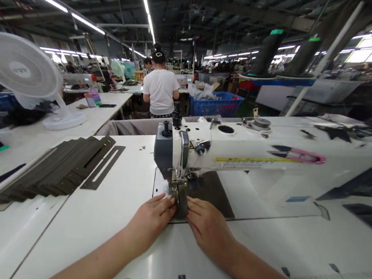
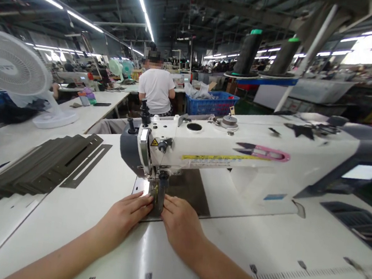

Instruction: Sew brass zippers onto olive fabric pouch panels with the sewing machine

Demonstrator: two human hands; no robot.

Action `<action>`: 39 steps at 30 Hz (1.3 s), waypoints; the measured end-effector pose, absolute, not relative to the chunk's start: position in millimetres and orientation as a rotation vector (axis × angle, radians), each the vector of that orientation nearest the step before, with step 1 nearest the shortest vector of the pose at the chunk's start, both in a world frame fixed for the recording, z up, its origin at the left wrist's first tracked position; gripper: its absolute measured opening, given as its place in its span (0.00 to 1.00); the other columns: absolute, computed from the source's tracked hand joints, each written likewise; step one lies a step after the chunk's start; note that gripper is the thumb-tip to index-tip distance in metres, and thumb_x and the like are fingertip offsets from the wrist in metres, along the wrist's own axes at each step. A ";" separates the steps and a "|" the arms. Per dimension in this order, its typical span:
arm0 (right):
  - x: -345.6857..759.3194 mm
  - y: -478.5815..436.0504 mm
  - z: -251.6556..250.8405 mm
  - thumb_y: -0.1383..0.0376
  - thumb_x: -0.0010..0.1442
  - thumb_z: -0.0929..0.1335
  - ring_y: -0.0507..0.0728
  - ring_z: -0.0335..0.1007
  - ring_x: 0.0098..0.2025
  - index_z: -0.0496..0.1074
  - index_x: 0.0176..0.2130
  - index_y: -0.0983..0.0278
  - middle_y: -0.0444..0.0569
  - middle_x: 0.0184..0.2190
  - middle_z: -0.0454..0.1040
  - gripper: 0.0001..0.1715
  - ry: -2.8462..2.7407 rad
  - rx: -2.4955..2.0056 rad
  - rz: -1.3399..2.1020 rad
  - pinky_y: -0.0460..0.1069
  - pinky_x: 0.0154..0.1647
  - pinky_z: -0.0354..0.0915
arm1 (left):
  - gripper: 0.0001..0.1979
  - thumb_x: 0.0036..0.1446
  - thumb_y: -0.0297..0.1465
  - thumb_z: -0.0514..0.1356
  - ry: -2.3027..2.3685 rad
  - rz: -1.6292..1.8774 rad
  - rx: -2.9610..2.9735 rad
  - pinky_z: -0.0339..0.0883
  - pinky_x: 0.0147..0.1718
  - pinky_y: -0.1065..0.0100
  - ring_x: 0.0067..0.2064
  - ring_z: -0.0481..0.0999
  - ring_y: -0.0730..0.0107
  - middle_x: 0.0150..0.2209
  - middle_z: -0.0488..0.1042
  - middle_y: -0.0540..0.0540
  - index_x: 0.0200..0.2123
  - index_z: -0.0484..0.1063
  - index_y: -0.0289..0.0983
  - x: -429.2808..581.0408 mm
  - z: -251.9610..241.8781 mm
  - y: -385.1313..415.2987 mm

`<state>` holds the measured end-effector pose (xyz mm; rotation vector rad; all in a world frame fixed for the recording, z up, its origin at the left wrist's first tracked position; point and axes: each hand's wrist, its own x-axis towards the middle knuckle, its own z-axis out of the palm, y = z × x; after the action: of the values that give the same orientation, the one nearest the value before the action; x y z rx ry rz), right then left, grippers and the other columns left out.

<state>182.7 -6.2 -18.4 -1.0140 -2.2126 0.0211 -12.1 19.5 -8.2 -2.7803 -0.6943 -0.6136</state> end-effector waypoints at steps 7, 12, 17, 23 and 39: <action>182.2 5.5 -20.4 0.74 0.59 0.60 0.57 0.67 0.47 0.73 0.40 0.66 0.53 0.42 0.74 0.15 -2.212 -1.026 -0.013 0.53 0.48 0.65 | 0.15 0.62 0.24 0.44 -0.692 -0.648 -2.794 0.69 0.45 0.56 0.41 0.74 0.63 0.39 0.73 0.38 0.41 0.69 0.31 -9.3 -1.7 31.6; 180.5 16.4 -18.2 0.74 0.59 0.59 0.58 0.69 0.43 0.73 0.38 0.66 0.53 0.39 0.74 0.15 -2.212 -1.033 0.037 0.54 0.44 0.66 | 0.12 0.60 0.24 0.46 -0.725 -0.673 -2.804 0.70 0.42 0.59 0.42 0.72 0.60 0.37 0.71 0.37 0.41 0.68 0.29 -7.7 -4.5 44.7; 180.7 25.7 -18.5 0.74 0.59 0.58 0.59 0.68 0.44 0.71 0.38 0.66 0.54 0.40 0.73 0.16 -2.213 -1.049 0.070 0.54 0.46 0.65 | 0.10 0.60 0.25 0.49 -0.861 -0.676 -2.868 0.71 0.40 0.59 0.39 0.71 0.61 0.36 0.70 0.39 0.39 0.68 0.32 -8.8 -9.5 52.6; 182.8 28.7 -19.9 0.74 0.59 0.57 0.59 0.67 0.44 0.69 0.43 0.66 0.53 0.39 0.73 0.17 -2.209 -1.034 0.082 0.55 0.46 0.64 | 0.08 0.59 0.23 0.50 -0.894 -0.775 -2.905 0.70 0.40 0.62 0.40 0.71 0.63 0.37 0.70 0.40 0.40 0.68 0.33 -10.4 -12.6 53.6; 181.9 31.3 -20.2 0.73 0.58 0.57 0.59 0.67 0.42 0.69 0.42 0.66 0.53 0.37 0.72 0.17 -2.216 -1.051 0.100 0.55 0.46 0.64 | 0.06 0.56 0.21 0.53 -0.915 -0.792 -2.882 0.70 0.36 0.65 0.35 0.71 0.65 0.33 0.71 0.43 0.33 0.69 0.32 -9.1 -13.3 59.3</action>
<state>181.9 31.3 -20.2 -1.0511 -2.2164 0.1000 -9.1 59.3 -13.3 -2.8820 -0.9145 -0.7917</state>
